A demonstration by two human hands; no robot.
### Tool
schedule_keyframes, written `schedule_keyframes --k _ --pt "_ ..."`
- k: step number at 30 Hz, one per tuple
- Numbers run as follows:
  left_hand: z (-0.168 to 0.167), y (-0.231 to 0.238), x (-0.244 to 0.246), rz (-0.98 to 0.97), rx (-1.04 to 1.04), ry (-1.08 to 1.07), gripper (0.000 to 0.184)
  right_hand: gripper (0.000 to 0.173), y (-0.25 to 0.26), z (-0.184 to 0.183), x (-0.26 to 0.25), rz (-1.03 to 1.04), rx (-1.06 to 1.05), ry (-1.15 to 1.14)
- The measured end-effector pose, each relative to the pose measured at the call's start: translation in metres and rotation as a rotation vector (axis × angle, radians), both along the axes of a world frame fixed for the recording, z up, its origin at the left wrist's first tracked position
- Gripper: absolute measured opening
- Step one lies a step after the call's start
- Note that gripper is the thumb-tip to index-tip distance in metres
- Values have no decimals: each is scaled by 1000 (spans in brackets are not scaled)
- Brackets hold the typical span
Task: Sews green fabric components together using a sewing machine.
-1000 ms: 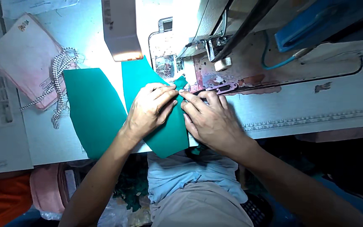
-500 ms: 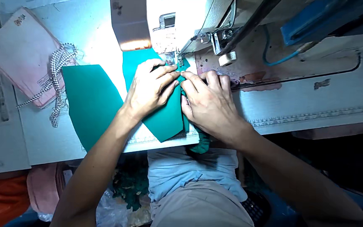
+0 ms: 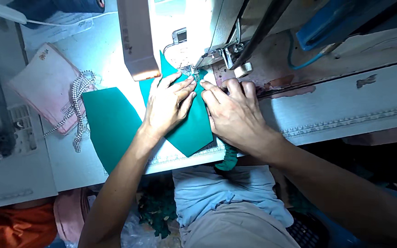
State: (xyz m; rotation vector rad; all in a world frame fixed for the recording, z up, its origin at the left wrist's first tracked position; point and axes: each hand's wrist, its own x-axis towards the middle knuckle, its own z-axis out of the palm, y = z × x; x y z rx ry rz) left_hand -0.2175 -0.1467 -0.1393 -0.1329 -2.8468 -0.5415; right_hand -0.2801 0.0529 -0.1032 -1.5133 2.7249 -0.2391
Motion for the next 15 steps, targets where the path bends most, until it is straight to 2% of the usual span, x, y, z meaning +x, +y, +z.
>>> schedule_keyframes --k 4,8,12,15 --pt "-1 -1 -4 3 -24 -25 38 29 -3 -4 -3 -26 -9 23" --pt "1 -4 -8 10 -51 -14 37 29 -5 -1 1 -74 -39 -23" --pt "5 -2 -4 9 -59 -46 39 35 0 -2 7 -132 -113 -78" --pt "27 16 19 -37 31 -133 62 39 6 -4 9 -143 -253 -122"
